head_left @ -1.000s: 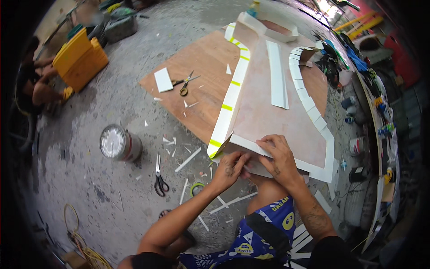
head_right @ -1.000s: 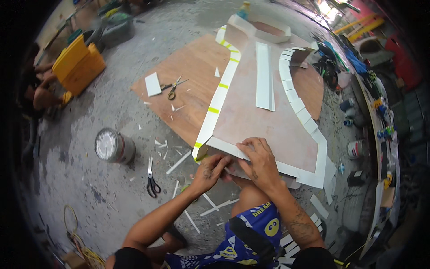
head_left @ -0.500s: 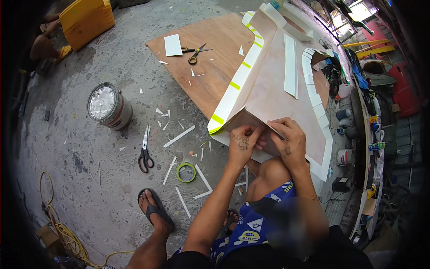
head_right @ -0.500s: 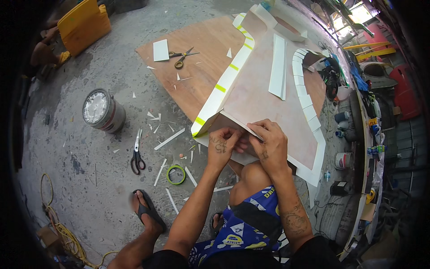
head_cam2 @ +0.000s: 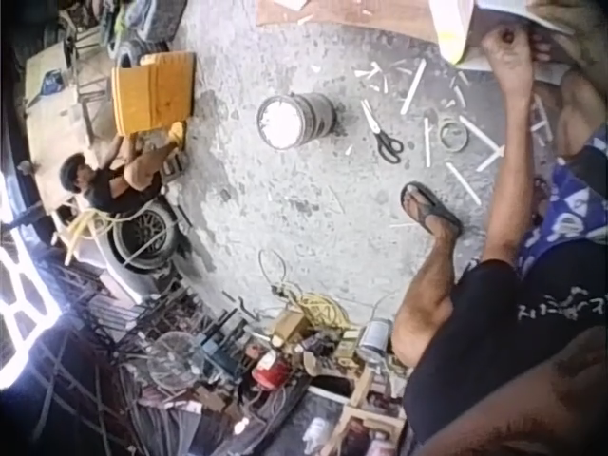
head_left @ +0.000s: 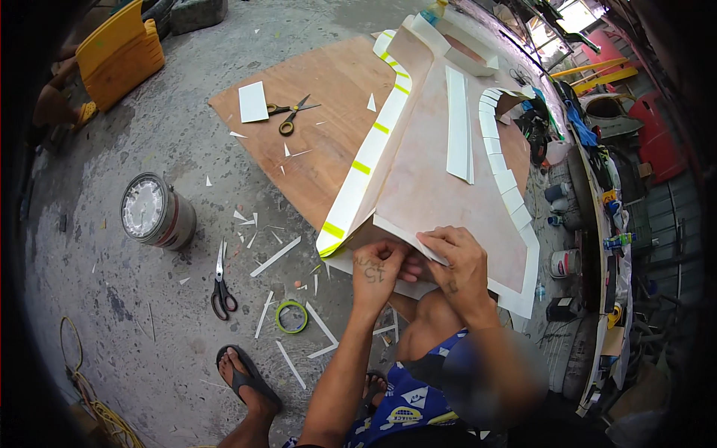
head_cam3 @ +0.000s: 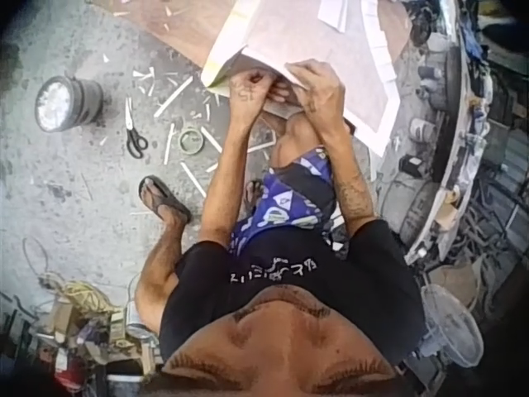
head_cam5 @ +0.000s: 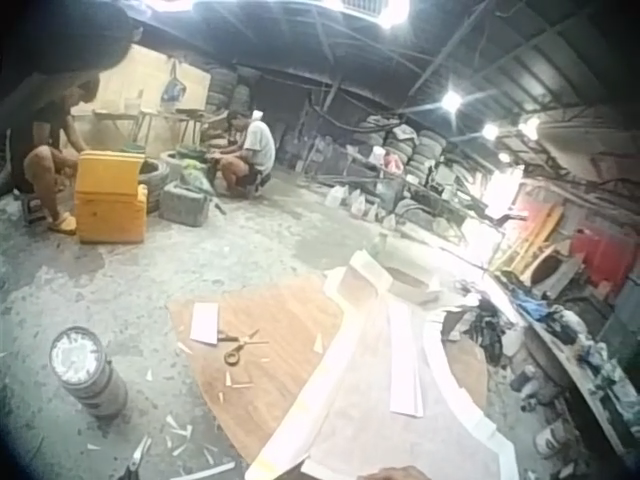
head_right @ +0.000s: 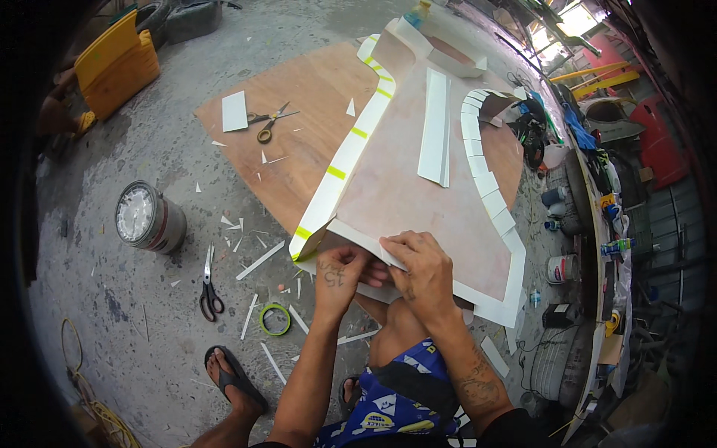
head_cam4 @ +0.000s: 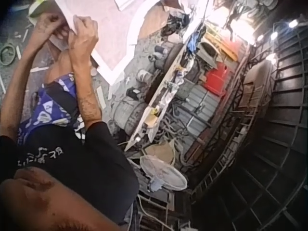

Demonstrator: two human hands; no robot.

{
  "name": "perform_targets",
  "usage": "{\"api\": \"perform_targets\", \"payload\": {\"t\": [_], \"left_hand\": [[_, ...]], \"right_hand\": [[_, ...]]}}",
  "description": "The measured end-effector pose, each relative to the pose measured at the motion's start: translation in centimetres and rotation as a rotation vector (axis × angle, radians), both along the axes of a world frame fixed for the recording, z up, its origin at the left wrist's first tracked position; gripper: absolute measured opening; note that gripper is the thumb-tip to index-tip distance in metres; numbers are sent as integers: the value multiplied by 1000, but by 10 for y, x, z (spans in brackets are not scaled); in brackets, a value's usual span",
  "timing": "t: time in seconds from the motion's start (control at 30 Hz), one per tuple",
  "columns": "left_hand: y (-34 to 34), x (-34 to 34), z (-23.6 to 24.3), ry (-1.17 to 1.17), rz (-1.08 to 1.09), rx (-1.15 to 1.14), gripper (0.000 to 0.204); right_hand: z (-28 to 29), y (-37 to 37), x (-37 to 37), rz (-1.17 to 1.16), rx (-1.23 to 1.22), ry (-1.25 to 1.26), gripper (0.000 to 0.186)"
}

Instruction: Constructing a foam mold or template by cutting and taping foam strips onto a wooden frame.

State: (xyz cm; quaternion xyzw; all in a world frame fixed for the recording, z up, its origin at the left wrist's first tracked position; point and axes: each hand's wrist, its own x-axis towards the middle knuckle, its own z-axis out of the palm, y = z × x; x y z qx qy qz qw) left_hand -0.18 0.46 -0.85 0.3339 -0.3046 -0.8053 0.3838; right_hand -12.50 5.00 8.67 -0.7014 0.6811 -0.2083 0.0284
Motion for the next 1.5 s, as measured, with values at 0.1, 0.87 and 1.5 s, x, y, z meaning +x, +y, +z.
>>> {"api": "perform_targets", "payload": {"t": [0.1, 0.87, 1.5], "left_hand": [[0, 1, 4, 1, -8, 65, 23], [-3, 5, 20, -2, 30, 35, 22], [-4, -1, 6, 42, 6, 47, 22]], "right_hand": [[0, 1, 1, 0, -9, -7, 36], [7, 4, 3, -44, 24, -11, 38], [-2, 0, 3, -23, 22, 77, 35]]}}
